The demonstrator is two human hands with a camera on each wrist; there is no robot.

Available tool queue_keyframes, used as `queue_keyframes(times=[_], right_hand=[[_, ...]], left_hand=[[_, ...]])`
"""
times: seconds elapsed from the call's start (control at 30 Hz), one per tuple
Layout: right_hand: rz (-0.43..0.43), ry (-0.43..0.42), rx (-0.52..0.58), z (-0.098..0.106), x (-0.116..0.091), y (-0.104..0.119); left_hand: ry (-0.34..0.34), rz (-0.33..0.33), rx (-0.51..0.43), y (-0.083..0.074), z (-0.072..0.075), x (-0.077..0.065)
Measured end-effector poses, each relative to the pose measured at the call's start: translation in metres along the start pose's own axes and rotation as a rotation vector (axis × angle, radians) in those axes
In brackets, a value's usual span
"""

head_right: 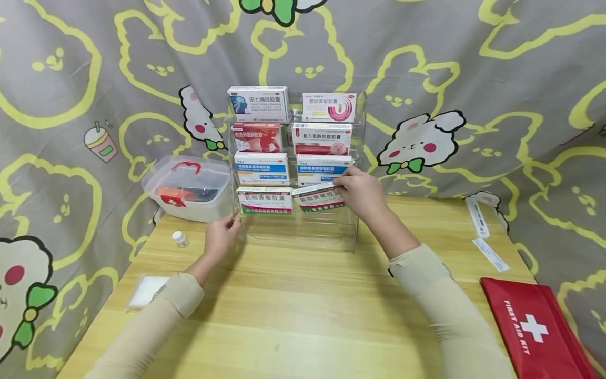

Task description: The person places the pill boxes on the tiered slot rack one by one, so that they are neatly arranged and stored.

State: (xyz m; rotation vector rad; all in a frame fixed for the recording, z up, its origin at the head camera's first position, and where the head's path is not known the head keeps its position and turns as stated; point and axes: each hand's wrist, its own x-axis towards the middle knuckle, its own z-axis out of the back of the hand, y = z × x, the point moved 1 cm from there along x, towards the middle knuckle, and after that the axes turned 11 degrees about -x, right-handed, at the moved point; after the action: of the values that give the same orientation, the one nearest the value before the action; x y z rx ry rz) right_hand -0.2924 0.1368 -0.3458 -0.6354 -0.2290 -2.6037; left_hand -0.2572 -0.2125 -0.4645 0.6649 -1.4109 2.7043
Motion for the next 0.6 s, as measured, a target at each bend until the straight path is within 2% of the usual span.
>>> queue_keyframes(times=[0.17, 0.43, 0.6], right_hand=[[-0.019, 0.128, -0.152, 0.001, 0.0, 0.004], [0.062, 0.074, -0.367, -0.007, -0.004, 0.009], [0.061, 0.037, -0.432, -0.012, -0.005, 0.015]], left_hand=[[0.019, 0.02, -0.003, 0.002, 0.0, -0.002], [0.015, 0.022, -0.016, 0.001, 0.005, -0.001], [0.013, 0.012, -0.01, 0.001, 0.005, 0.001]])
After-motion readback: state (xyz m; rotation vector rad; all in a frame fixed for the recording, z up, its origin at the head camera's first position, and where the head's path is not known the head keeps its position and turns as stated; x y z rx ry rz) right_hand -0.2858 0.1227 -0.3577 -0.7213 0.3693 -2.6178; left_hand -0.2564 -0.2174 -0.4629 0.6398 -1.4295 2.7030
